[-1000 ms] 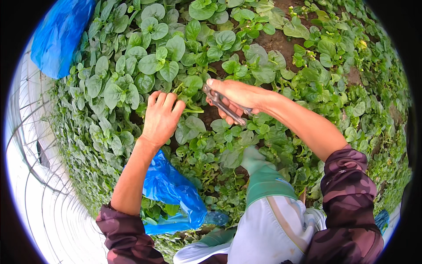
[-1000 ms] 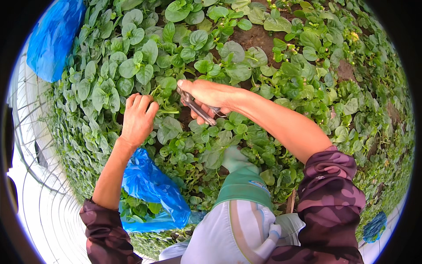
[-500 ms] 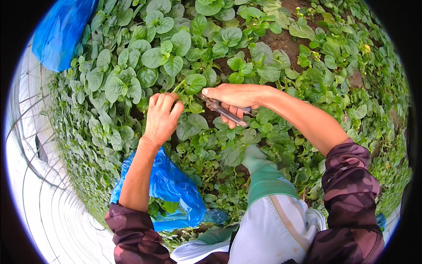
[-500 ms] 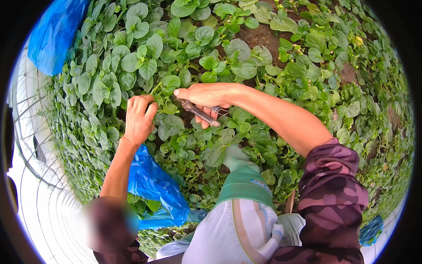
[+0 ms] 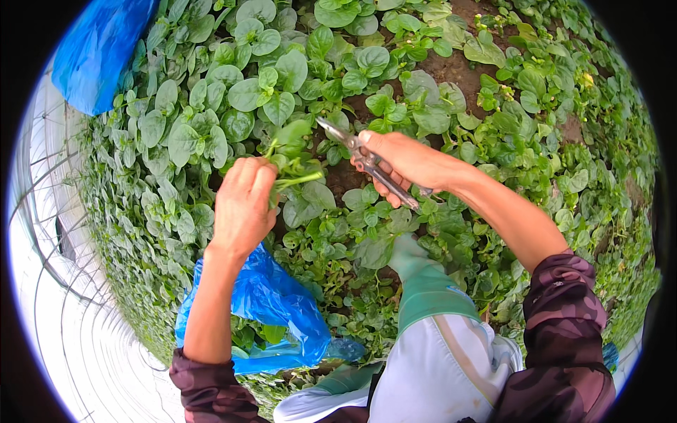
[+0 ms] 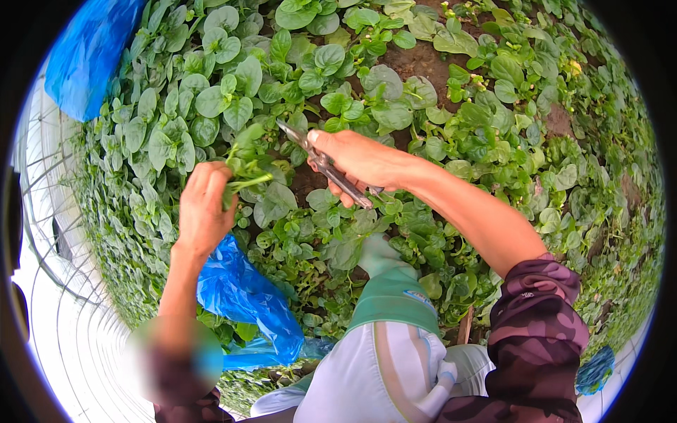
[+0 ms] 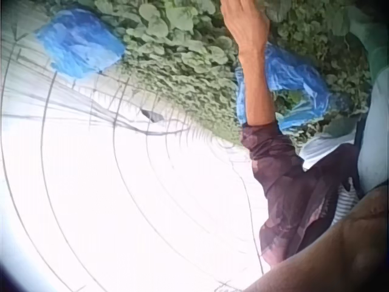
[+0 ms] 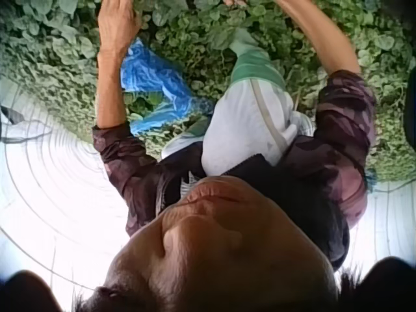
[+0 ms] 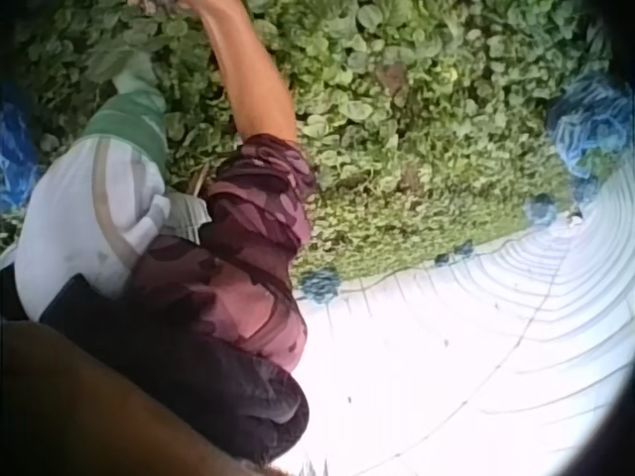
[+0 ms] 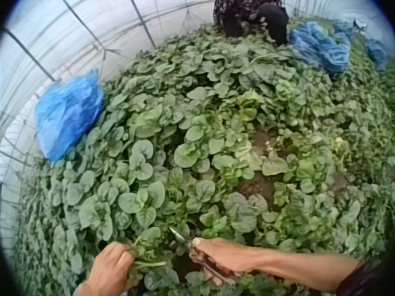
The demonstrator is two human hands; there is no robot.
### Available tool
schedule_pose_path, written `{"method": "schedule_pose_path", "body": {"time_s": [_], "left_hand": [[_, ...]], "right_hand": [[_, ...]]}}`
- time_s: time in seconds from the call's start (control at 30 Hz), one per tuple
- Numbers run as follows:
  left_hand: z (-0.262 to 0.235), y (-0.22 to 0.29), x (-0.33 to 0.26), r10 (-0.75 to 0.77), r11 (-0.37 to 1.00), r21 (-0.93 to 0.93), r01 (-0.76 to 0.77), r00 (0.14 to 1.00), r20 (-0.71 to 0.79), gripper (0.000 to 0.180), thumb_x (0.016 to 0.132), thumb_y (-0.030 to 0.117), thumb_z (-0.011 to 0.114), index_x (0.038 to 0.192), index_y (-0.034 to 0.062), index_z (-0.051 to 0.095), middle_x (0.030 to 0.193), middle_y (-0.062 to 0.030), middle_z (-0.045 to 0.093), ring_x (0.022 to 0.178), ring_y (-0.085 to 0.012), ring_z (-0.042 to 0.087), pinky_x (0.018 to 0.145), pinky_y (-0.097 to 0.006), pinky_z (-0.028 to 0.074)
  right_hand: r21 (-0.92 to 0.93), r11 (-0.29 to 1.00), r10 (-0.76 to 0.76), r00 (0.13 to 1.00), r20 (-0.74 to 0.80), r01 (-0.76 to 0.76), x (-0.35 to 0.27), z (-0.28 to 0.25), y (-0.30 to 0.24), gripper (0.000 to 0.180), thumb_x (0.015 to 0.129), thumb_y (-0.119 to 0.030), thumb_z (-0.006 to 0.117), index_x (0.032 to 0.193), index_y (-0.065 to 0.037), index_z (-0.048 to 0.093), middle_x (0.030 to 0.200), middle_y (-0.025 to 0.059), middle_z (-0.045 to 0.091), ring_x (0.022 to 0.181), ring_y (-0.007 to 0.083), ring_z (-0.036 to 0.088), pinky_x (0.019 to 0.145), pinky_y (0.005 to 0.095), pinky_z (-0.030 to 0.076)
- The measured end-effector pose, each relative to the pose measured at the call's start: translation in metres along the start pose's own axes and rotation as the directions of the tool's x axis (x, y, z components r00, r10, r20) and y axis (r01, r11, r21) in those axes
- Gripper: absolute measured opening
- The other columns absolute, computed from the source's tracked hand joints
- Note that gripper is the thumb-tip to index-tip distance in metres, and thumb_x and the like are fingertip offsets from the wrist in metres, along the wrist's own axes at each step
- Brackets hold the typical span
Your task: The person uses shears to cut leafy green vegetables from a dense bed and places the cuttings into a blue plastic bag. The person repeatedly selects stems, snips them, and deposits them into the bag while moving along the row.
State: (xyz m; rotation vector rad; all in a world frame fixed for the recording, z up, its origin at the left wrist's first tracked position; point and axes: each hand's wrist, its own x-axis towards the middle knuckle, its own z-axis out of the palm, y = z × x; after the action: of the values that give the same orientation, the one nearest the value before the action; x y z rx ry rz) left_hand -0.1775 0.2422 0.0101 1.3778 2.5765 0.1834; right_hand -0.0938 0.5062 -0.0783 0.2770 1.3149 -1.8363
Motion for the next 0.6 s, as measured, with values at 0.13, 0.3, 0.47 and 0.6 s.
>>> {"method": "schedule_pose_path", "body": {"time_s": [0.13, 0.3, 0.47, 0.6], "left_hand": [[-0.042, 0.009, 0.029, -0.153, 0.982, 0.138, 0.131, 0.975, 0.163, 0.085, 0.066, -0.009, 0.068, 0.143, 0.0076, 0.038, 0.107, -0.0205, 0.064, 0.097, -0.0403, 0.062, 0.081, -0.046, 0.052], [-0.029, -0.001, 0.102, -0.247, 0.873, 0.488, 0.006, 0.867, 0.433, 0.094, 0.07, -0.006, 0.062, 0.154, 0.0103, 0.023, 0.089, -0.0175, 0.068, 0.076, -0.0352, 0.068, 0.063, -0.044, 0.054], [-0.008, -0.034, 0.116, -0.358, 0.782, 0.623, 0.011, 0.826, 0.435, 0.079, 0.075, 0.002, 0.068, 0.147, -0.0001, 0.034, 0.085, -0.0149, 0.07, 0.076, -0.0279, 0.072, 0.062, -0.037, 0.056], [0.003, -0.041, 0.097, -0.302, 0.785, 0.619, 0.007, 0.877, 0.373, 0.059, 0.076, 0.0, 0.067, 0.131, -0.0049, 0.045, 0.096, -0.0171, 0.069, 0.078, -0.0293, 0.071, 0.062, -0.037, 0.056]], "right_hand": [[0.19, 0.982, -0.024, 0.999, 0.026, 0.018, 0.004, -0.004, -0.017, 0.064, 0.103, -0.059, 0.021, 0.11, -0.004, 0.054, 0.073, 0.0076, 0.06, 0.058, 0.017, 0.064, 0.053, 0.0303, 0.052], [0.347, 0.937, 0.028, 0.998, 0.049, -0.043, 0.047, 0.005, -0.031, 0.064, 0.104, -0.058, 0.022, 0.115, -0.004, 0.054, 0.079, 0.0116, 0.062, 0.069, 0.0261, 0.068, 0.061, 0.0395, 0.056], [0.391, 0.92, -0.021, 0.992, 0.126, -0.03, 0.07, 0.007, -0.031, 0.066, 0.103, -0.06, 0.022, 0.114, -0.002, 0.053, 0.09, 0.0193, 0.062, 0.077, 0.0328, 0.069, 0.065, 0.0455, 0.058], [0.351, 0.936, -0.036, 0.992, 0.12, -0.008, 0.076, 0.005, -0.033, 0.068, 0.102, -0.062, 0.023, 0.115, -0.002, 0.053, 0.091, 0.0196, 0.062, 0.077, 0.0326, 0.07, 0.066, 0.0455, 0.059]]}}
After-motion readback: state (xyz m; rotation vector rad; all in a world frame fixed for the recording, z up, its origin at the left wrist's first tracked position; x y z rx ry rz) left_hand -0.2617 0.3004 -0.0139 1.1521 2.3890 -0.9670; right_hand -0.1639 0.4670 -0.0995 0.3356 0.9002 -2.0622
